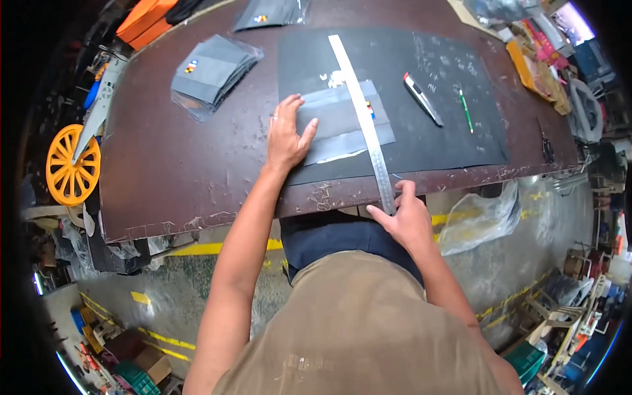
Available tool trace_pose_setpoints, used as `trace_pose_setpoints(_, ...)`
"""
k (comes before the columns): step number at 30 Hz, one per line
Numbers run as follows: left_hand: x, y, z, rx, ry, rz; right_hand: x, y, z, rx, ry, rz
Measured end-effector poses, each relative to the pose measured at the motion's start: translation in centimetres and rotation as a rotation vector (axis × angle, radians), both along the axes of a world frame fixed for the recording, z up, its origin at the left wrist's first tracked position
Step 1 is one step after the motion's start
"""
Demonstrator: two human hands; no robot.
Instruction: Measure and cut fabric pieces for manufacturing using a ruler and utility knife.
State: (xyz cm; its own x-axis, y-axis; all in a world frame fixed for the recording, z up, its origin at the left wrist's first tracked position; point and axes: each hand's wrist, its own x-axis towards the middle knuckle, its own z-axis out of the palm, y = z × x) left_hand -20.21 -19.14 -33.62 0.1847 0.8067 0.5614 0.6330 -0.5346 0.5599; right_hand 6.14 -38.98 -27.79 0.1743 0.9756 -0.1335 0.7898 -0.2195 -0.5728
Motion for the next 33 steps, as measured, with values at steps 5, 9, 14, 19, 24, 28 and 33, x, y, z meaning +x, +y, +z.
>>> trace_pose_setpoints(5,-1.5,-3.9,3.4,-0.031,0.093,-0.005,-0.1,-2.2,4.0,-0.046,-0.060,0.113)
trace_pose_setpoints(9,0.0,-3.1,2.9,-0.068,0.144,0.020,4.7,1.4,5.3,0.024,-0.160,0.105)
trace_pose_setpoints(14,2.5,-1.9,0.5,-0.085,0.161,0.047,12.6,6.3,1.8,0.358,-0.122,0.019)
trace_pose_setpoints(19,4.4,-0.7,-2.9,-0.113,0.043,0.100,16.1,9.5,-5.7,0.420,-0.129,-0.047)
trace_pose_setpoints(24,3.4,3.7,-3.2,-0.170,-0.174,0.147,15.1,13.7,-9.7,0.545,-0.207,-0.171)
trace_pose_setpoints(28,4.6,9.4,-1.3,-0.164,0.035,0.135,15.2,16.0,-9.2,0.530,-0.182,-0.249)
trace_pose_setpoints(33,8.1,15.1,0.8,-0.274,0.264,0.007,16.0,17.2,-9.0,0.577,-0.206,-0.210)
